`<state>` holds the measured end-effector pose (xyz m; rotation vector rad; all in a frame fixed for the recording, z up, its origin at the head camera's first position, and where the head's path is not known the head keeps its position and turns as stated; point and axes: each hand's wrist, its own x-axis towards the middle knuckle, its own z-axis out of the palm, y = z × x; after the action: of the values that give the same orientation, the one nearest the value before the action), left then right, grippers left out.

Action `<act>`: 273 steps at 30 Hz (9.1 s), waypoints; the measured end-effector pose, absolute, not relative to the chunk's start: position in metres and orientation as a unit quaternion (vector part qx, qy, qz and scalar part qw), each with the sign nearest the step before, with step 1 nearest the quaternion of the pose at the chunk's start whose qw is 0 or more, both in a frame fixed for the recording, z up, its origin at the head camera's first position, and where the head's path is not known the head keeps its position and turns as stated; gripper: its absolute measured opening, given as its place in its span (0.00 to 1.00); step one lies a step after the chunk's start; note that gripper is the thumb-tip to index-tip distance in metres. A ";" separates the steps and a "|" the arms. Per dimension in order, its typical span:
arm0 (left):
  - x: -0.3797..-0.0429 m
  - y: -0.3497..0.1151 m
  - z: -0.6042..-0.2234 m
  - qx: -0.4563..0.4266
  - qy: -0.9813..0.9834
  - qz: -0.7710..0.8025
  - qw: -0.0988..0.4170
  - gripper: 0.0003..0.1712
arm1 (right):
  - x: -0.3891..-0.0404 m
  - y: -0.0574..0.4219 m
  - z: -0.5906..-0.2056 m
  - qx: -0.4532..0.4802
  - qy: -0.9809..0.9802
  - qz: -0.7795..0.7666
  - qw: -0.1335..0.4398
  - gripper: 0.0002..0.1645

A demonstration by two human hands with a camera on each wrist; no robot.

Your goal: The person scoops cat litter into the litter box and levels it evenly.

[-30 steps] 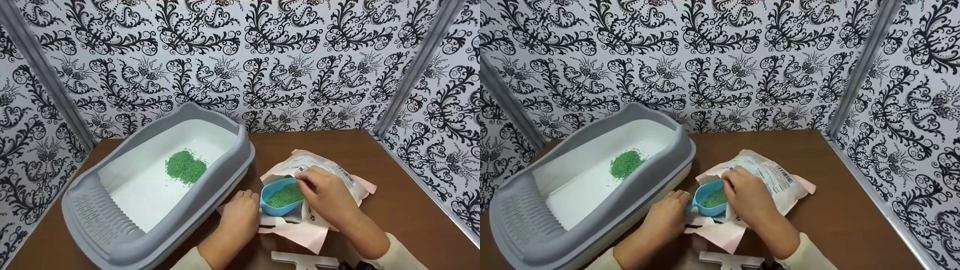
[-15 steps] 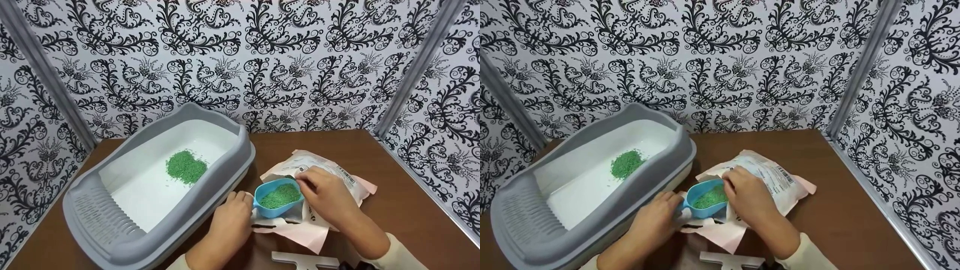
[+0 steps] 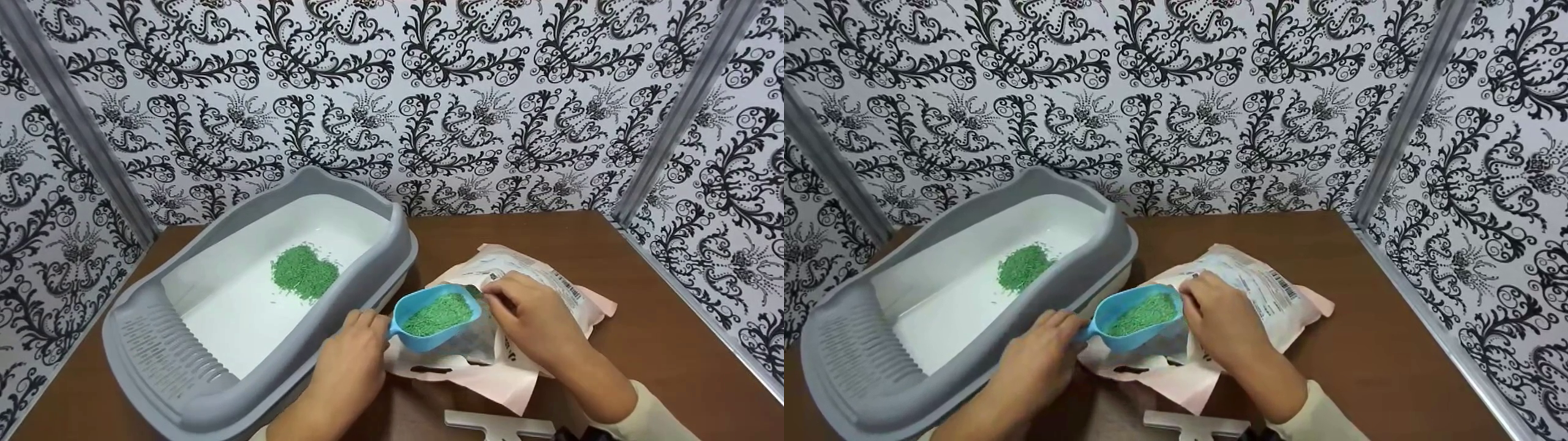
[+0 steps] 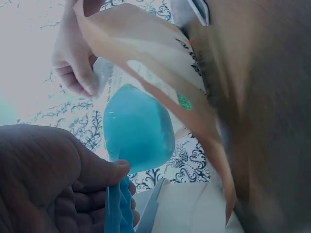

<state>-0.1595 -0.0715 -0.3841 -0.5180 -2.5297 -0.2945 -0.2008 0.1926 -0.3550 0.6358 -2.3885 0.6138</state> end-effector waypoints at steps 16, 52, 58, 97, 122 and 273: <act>-0.143 -0.094 -0.348 -0.179 -0.932 -0.121 0.290 0.19 | -0.201 0.193 -0.358 0.241 -0.895 0.234 0.292 0.09; -0.147 -0.166 -0.309 -0.062 -0.933 -0.179 0.305 0.16 | -0.204 0.191 -0.361 0.246 -0.896 0.222 0.296 0.09; -0.145 -0.182 -0.305 -0.058 -0.938 -0.175 0.293 0.16 | -0.204 0.192 -0.363 0.238 -0.900 0.224 0.287 0.09; -0.182 -0.273 -0.313 -0.077 -0.985 -0.028 0.151 0.10 | -0.203 0.190 -0.364 0.241 -0.902 0.223 0.280 0.09; -0.191 -0.267 -0.332 -0.136 -0.972 0.042 0.189 0.12 | -0.204 0.189 -0.366 0.249 -0.899 0.225 0.280 0.08; -0.151 -0.116 -0.340 -0.158 -0.888 -0.148 0.405 0.23 | -0.203 0.188 -0.367 0.251 -0.903 0.226 0.265 0.08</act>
<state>-0.1508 -0.1159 -0.3396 -0.3977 -2.2424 -0.3726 -0.2034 0.1882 -0.3673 0.6782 -2.4391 0.6105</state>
